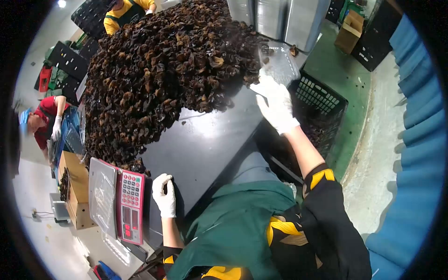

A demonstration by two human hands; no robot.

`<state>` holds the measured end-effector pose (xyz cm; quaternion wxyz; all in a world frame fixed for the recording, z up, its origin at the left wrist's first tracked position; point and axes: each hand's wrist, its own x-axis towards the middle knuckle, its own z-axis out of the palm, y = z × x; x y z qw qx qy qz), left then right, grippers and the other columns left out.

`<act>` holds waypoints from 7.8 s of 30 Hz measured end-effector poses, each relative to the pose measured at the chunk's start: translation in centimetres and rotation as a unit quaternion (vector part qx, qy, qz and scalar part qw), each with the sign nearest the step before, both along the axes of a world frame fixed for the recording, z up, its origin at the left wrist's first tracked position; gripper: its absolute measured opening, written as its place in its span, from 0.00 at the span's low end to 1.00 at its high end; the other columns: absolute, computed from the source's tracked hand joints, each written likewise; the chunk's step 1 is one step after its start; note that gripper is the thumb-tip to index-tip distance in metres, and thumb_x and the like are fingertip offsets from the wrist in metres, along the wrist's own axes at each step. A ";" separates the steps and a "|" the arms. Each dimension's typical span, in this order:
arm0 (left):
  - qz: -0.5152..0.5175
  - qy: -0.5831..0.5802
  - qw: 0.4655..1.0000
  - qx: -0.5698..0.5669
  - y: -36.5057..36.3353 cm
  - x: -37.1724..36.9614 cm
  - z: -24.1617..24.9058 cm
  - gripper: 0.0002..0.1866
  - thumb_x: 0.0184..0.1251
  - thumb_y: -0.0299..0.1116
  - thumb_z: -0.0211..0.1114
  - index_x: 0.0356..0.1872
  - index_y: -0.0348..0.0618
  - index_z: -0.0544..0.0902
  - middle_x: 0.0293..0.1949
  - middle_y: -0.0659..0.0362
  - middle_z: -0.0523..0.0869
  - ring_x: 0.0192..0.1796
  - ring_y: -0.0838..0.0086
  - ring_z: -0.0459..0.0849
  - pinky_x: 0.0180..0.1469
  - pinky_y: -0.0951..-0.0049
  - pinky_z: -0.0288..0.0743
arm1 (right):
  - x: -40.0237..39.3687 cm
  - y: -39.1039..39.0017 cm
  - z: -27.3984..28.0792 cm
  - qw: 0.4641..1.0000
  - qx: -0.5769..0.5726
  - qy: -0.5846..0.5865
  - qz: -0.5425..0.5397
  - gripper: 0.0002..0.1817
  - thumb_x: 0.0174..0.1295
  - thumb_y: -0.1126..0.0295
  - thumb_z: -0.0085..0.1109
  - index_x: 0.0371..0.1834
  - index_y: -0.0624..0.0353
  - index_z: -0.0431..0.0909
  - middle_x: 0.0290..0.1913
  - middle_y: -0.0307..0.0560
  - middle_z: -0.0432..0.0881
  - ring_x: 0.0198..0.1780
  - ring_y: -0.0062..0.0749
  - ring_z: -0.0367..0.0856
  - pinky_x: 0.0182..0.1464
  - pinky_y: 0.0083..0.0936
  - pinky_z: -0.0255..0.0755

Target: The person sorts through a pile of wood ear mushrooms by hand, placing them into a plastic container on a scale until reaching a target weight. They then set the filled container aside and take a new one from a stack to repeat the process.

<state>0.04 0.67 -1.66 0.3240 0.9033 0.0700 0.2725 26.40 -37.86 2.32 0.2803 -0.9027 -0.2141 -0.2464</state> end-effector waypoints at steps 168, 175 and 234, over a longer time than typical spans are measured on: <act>0.164 0.121 0.979 0.020 -6.7 1.2 0.5 0.68 0.51 0.45 0.85 0.86 0.34 0.47 0.85 0.37 0.50 0.87 0.42 0.50 0.86 0.48 0.45 | -7.3 26.4 -0.7 0.876 -0.027 0.057 0.477 0.28 0.63 0.64 0.67 0.65 0.61 0.76 0.65 0.63 0.76 0.50 0.47 0.82 0.55 0.40 0.76; 0.151 0.090 0.984 0.000 -6.4 1.2 0.4 0.67 0.52 0.46 0.85 0.86 0.36 0.48 0.85 0.37 0.51 0.87 0.43 0.50 0.86 0.49 0.46 | -6.0 20.6 0.1 0.884 -0.158 0.038 0.438 0.19 0.57 0.67 0.71 0.53 0.53 0.84 0.66 0.48 0.82 0.63 0.43 0.81 0.70 0.46 0.68; 0.180 0.155 0.971 0.025 -4.6 0.5 1.5 0.70 0.39 0.47 0.89 0.82 0.25 0.56 0.81 0.35 0.63 0.81 0.42 0.65 0.81 0.47 0.56 | -8.0 17.4 0.5 0.925 -0.191 0.047 0.323 0.15 0.56 0.70 0.72 0.48 0.46 0.87 0.73 0.49 0.79 0.75 0.47 0.73 0.80 0.52 0.55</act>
